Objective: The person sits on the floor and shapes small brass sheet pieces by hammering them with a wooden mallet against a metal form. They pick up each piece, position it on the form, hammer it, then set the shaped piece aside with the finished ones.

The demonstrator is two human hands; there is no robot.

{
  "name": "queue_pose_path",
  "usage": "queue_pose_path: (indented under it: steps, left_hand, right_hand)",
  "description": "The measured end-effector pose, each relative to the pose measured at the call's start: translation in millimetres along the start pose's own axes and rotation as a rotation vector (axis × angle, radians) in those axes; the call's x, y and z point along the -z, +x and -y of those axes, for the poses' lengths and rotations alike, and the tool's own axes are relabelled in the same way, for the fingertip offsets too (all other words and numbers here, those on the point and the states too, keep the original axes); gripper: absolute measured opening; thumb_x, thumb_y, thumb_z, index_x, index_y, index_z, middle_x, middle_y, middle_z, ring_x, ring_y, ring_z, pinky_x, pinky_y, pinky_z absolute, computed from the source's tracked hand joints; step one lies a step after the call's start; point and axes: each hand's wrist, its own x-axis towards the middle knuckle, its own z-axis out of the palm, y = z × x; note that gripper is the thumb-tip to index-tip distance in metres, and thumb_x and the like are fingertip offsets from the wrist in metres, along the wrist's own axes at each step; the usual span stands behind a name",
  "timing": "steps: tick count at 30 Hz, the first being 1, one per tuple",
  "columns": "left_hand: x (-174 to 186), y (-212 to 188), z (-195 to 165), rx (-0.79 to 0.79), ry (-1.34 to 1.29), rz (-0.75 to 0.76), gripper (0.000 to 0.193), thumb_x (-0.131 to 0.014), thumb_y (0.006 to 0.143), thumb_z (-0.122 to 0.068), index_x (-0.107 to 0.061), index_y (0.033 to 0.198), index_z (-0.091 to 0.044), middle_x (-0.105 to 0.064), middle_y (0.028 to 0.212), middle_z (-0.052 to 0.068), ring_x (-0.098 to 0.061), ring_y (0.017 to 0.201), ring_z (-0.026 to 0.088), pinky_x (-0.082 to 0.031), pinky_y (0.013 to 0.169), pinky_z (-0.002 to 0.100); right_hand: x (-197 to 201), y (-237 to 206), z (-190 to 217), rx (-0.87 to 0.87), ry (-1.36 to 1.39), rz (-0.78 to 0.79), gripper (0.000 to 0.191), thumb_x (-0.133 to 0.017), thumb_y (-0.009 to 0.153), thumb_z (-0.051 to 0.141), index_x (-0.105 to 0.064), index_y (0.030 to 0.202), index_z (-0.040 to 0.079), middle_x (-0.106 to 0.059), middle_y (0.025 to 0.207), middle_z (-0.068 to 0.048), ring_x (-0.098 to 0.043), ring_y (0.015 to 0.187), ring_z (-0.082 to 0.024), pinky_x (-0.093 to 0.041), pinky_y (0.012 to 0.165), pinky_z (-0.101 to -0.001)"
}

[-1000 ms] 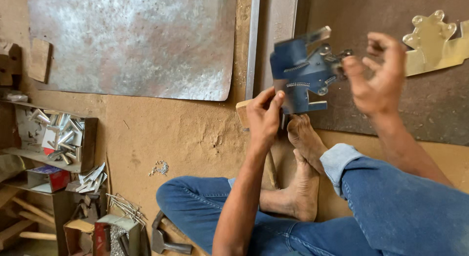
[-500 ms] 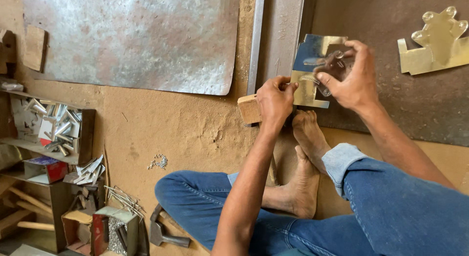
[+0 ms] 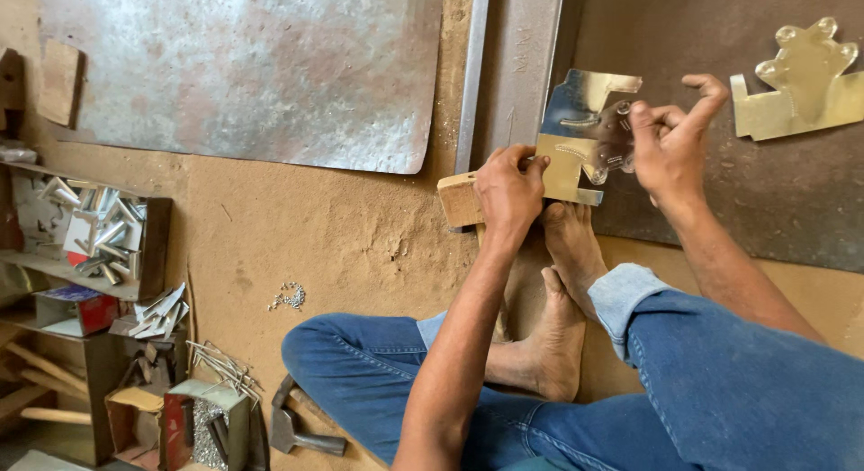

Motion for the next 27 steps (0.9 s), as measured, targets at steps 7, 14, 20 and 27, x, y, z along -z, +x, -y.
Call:
queue_pose_path:
  steps: [7,14,20,27]
  left_hand:
    - [-3,-2,8,-0.012,-0.059,-0.003,0.021,-0.082,0.084,-0.018,-0.079,0.098,-0.003,-0.075,0.088,0.014,-0.074,0.076,0.024,-0.058,0.072,0.035]
    - [-3,0,8,0.06,-0.108,0.011,0.021,-0.081,0.085,-0.017,-0.078,0.099,-0.002,-0.076,0.088,0.014,-0.076,0.076,0.022,-0.06,0.072,0.034]
    - [1,-1,4,0.076,-0.073,0.014,0.021,-0.082,0.083,-0.018,-0.078,0.097,-0.002,-0.076,0.087,0.014,-0.075,0.076,0.024,-0.058,0.072,0.035]
    - [-2,0,0,0.026,0.02,0.021,0.02,-0.079,0.086,-0.019,-0.077,0.099,-0.004,-0.074,0.088,0.012,-0.073,0.077,0.024,-0.056,0.073,0.038]
  right_hand:
    - [9,2,-20,-0.205,0.301,-0.022,0.056,-0.063,0.107,-0.006,-0.029,0.15,0.008,-0.071,0.113,-0.012,-0.07,0.098,-0.013,-0.052,0.078,-0.0227]
    - [6,2,6,-0.16,0.008,0.058,0.051,-0.067,0.114,0.018,-0.036,0.154,0.012,-0.072,0.112,-0.017,-0.069,0.095,-0.017,-0.054,0.079,-0.0276]
    - [-9,4,49,0.103,-0.656,0.276,0.107,-0.084,0.084,0.055,-0.021,0.164,0.024,-0.061,0.122,-0.021,-0.057,0.109,-0.036,-0.049,0.091,-0.0554]
    - [-27,1,69,-0.04,-0.729,0.379,0.124,-0.091,0.063,0.064,-0.026,0.166,0.04,-0.044,0.124,-0.024,-0.044,0.115,-0.041,-0.046,0.097,-0.0567]
